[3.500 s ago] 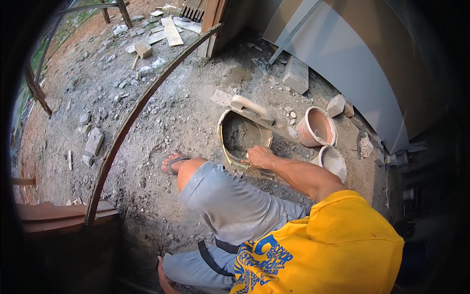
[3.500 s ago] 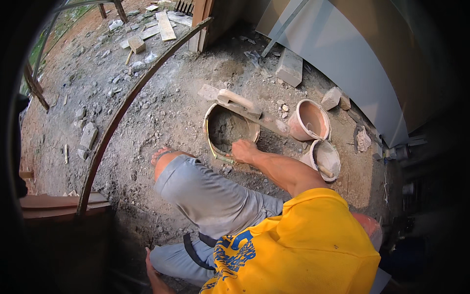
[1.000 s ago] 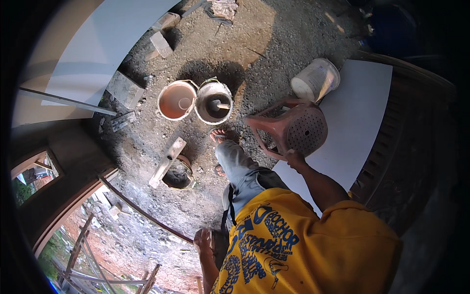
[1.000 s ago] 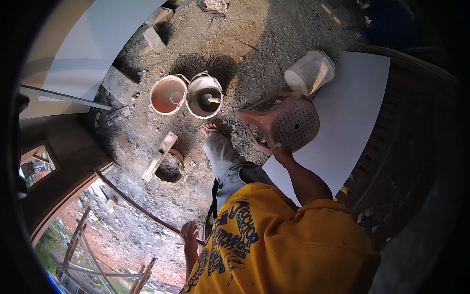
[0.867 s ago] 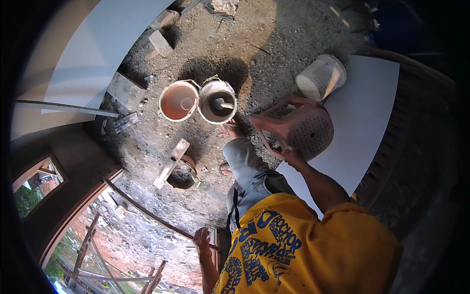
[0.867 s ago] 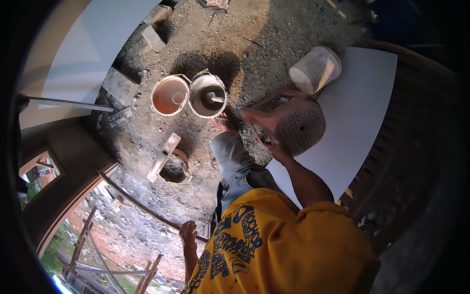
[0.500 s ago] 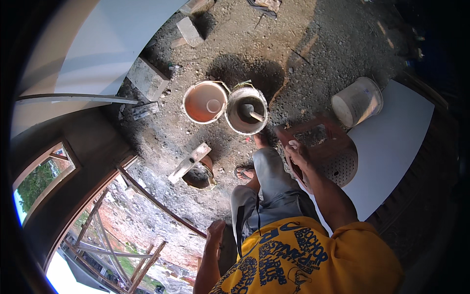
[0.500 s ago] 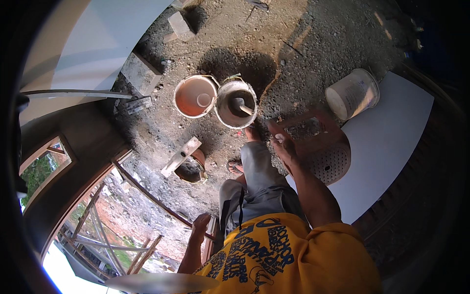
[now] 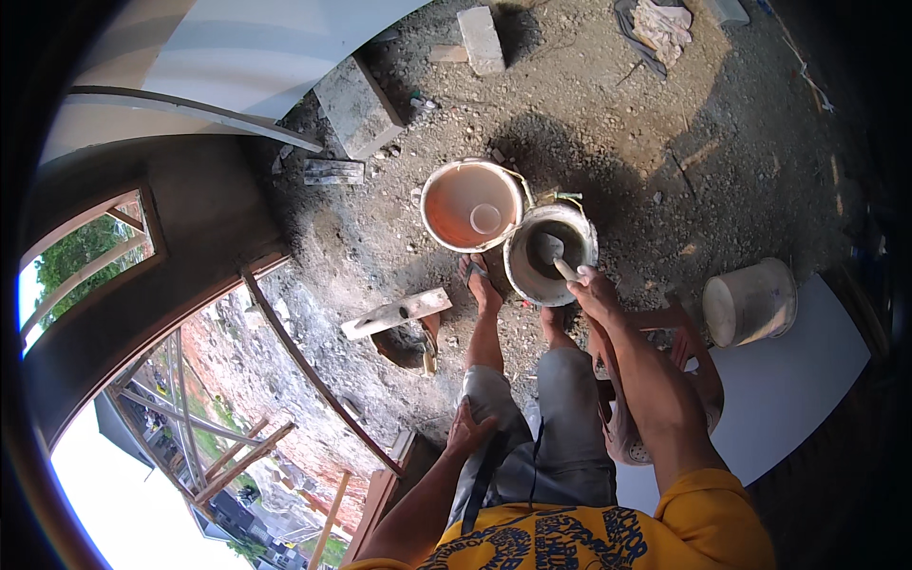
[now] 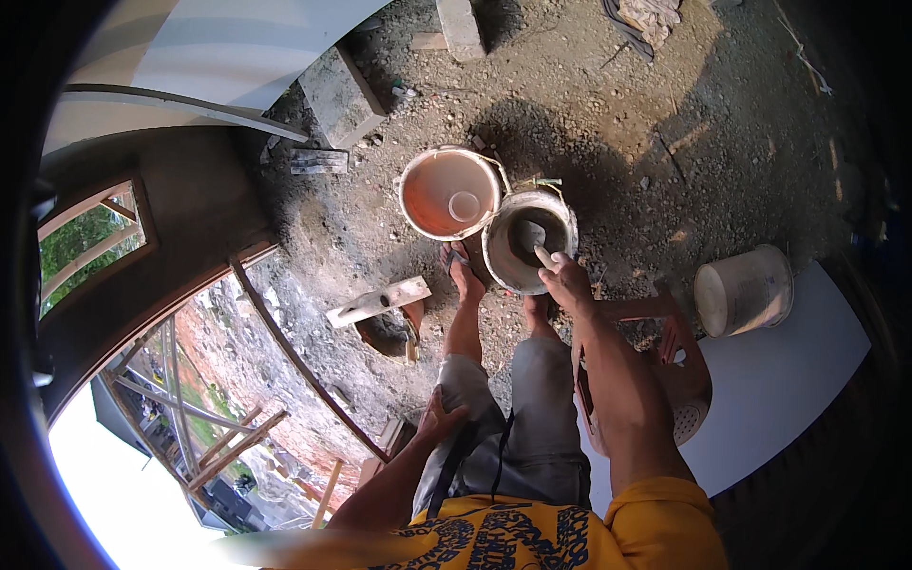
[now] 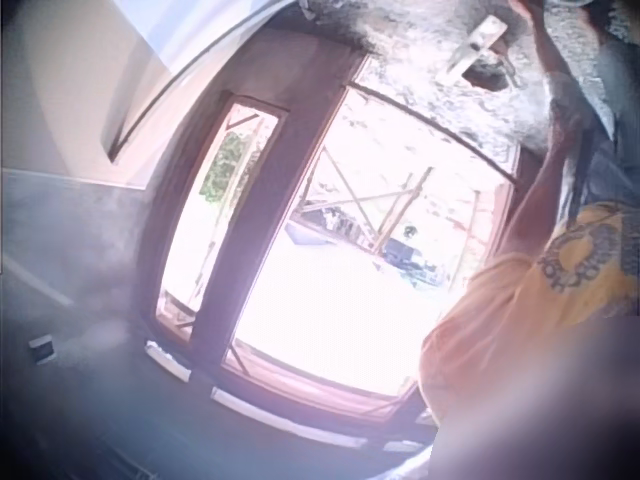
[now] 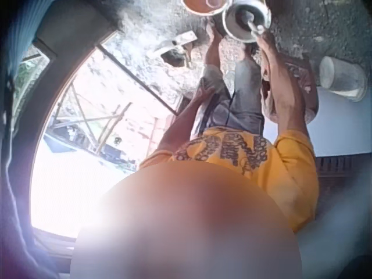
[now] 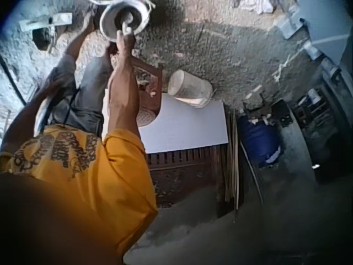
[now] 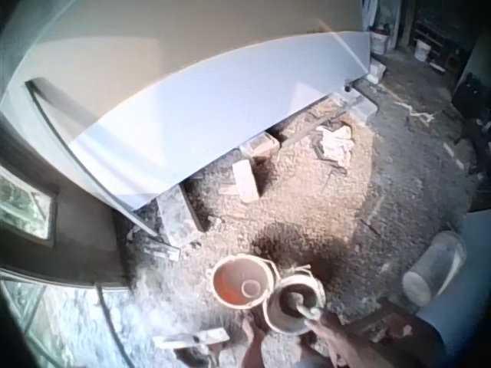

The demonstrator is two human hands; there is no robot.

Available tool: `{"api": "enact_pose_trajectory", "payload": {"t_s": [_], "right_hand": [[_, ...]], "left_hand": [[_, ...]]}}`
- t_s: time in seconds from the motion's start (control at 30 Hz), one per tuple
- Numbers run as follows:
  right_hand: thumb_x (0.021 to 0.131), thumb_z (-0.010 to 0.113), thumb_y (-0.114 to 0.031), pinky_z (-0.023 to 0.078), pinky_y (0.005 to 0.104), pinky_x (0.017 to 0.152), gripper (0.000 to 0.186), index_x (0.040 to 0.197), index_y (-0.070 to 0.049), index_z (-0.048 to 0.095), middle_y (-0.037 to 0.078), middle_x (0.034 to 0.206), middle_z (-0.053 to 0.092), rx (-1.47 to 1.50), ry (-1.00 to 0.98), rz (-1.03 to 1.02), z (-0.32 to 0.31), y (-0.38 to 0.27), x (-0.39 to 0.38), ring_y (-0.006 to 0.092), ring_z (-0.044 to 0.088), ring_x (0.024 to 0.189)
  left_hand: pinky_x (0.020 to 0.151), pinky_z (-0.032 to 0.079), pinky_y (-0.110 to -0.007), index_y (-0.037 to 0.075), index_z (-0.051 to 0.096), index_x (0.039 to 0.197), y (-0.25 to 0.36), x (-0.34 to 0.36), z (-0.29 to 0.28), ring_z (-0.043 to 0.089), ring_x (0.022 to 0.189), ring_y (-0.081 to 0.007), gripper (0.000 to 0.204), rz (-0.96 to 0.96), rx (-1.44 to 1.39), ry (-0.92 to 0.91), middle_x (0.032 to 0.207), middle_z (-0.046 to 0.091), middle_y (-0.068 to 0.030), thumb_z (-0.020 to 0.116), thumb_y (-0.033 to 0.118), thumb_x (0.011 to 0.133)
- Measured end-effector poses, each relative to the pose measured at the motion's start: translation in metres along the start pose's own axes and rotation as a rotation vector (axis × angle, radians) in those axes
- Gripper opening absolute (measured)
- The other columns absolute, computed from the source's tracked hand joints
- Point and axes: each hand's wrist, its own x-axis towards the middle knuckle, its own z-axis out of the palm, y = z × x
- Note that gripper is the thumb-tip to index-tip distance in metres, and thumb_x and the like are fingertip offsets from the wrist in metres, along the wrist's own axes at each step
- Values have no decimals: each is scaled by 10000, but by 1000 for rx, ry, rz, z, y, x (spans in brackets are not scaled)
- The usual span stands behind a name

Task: The person scoops cement from a bucket with a trowel and applies it to a wooden frame, smoothing it with a float. The person repeatedly scoops and applies cement to the frame, working on different sections.

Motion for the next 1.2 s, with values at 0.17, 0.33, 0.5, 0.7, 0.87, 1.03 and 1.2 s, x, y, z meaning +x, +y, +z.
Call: {"api": "enact_pose_trajectory", "payload": {"t_s": [0.17, 0.33, 0.5, 0.7, 0.87, 1.03, 1.2], "right_hand": [[917, 737, -293, 556, 432, 974, 673, 1451, 43, 503, 279, 1263, 689, -79, -5, -57, 20, -39, 82, 375, 695, 1153], [907, 746, -278, 461, 468, 1114, 729, 1482, 65, 457, 312, 1393, 586, -330, 13, -177, 43, -55, 159, 428, 585, 1297], [908, 737, -292, 348, 467, 1228, 855, 1561, 82, 331, 334, 1572, 404, -523, 60, -97, 76, -71, 231, 450, 410, 1466], [943, 718, -404, 204, 450, 1290, 960, 1629, 37, 211, 308, 1671, 242, -530, -132, 69, 88, -59, 291, 400, 231, 1573], [967, 701, -274, 543, 390, 902, 423, 1270, -5, 581, 125, 1152, 670, -112, -44, -28, 103, -67, 273, 268, 660, 1027], [997, 710, -290, 551, 292, 747, 240, 1150, -121, 635, -45, 834, 561, 523, -120, 141, 131, -130, 191, 77, 558, 751], [944, 771, -259, 441, 273, 604, 247, 1005, -113, 581, -52, 755, 472, 707, -195, 202, 183, -191, 153, 78, 463, 616]], "left_hand": [[1204, 362, -501, 39, 237, 1631, 28, 66, -9, 367, 1492, -446, 1167, -76, 145, 27, 1632, 310, -289, 799, 601, 777], [1155, 412, -508, 66, 385, 1580, 35, 88, -26, 463, 1425, -422, 1011, -127, 119, 95, 1565, 443, -216, 792, 550, 791], [1183, 381, -494, 126, 387, 1584, 34, 97, -33, 425, 1455, -407, 961, -207, 88, 77, 1587, 426, -184, 765, 546, 806], [1197, 362, -495, 134, 366, 1596, 27, 106, -37, 382, 1486, -394, 977, -235, 82, 13, 1597, 412, -181, 746, 582, 815], [1200, 363, -492, 147, 325, 1618, 30, 110, -48, 383, 1485, -402, 999, -258, 45, -38, 1608, 391, -191, 760, 566, 822], [1201, 363, -485, 163, 318, 1628, 41, 107, -66, 392, 1478, -397, 983, -274, 4, -52, 1632, 371, -192, 745, 560, 837], [1203, 359, -476, 143, 330, 1622, 51, 106, -78, 395, 1478, -393, 959, -277, -6, -45, 1635, 368, -193, 737, 532, 846]]}}
